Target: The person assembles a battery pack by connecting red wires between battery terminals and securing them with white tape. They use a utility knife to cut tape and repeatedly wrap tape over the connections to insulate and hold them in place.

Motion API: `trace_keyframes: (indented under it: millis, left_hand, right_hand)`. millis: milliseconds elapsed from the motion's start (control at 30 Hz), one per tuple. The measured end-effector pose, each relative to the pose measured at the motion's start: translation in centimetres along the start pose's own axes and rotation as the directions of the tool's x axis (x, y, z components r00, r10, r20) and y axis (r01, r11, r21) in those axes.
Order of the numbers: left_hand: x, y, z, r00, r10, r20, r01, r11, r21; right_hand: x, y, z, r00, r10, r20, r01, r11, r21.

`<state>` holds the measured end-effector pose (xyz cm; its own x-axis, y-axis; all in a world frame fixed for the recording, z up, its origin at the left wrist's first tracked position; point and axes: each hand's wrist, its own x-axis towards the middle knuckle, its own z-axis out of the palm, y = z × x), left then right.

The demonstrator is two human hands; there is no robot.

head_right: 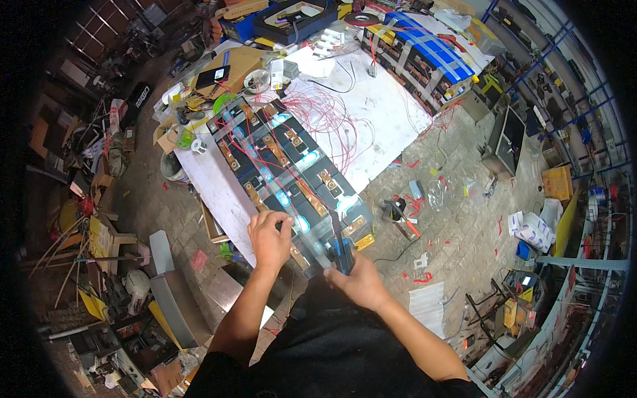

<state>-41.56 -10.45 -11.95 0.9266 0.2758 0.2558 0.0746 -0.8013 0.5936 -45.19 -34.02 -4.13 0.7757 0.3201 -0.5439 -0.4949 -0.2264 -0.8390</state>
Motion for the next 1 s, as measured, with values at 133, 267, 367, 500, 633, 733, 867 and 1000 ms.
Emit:
trace_keyframes:
  millis: [133,267,367,500,633,733,867,1000]
  left_hand:
    - [0.7,0.8,-0.6,0.998,-0.006,0.069,0.005,1.0,0.007]
    - [0.2,0.4,-0.2,0.995,0.001,0.098,-0.003,1.0,0.024]
    - [-0.2,0.5,0.0,0.998,-0.01,0.068,0.009,1.0,0.01]
    - [-0.5,0.5,0.1,0.999,0.003,0.034,-0.003,1.0,-0.007]
    - [0.0,-0.1,0.4,0.99,0.119,0.07,-0.115,0.992,-0.06]
    - [0.6,-0.5,0.1,0.964,0.219,0.149,-0.202,0.972,-0.12]
    - [1.4,-1.0,-0.1,0.941,0.278,0.192,-0.245,0.953,-0.177]
    - [1.7,-1.1,-0.1,0.927,0.28,0.251,-0.234,0.952,-0.198]
  right_hand:
    - [-0.2,0.0,0.2,1.0,-0.026,-0.002,0.026,0.999,-0.022]
    - [-0.2,0.7,0.1,0.999,-0.03,-0.018,0.03,1.0,0.002]
    - [0.0,1.6,-0.1,0.999,-0.032,-0.026,0.032,0.999,0.009]
    - [-0.1,0.5,-0.1,1.0,-0.023,-0.021,0.023,1.0,0.019]
    - [0.1,1.3,-0.5,0.999,-0.029,-0.018,0.028,0.999,-0.031]
    - [0.0,1.6,-0.4,1.0,-0.007,-0.021,0.007,1.0,0.03]
    - [-0.2,1.2,-0.7,1.0,0.008,-0.016,-0.007,0.999,0.039]
    - [-0.3,1.1,-1.1,1.0,0.007,-0.018,-0.007,1.0,0.014]
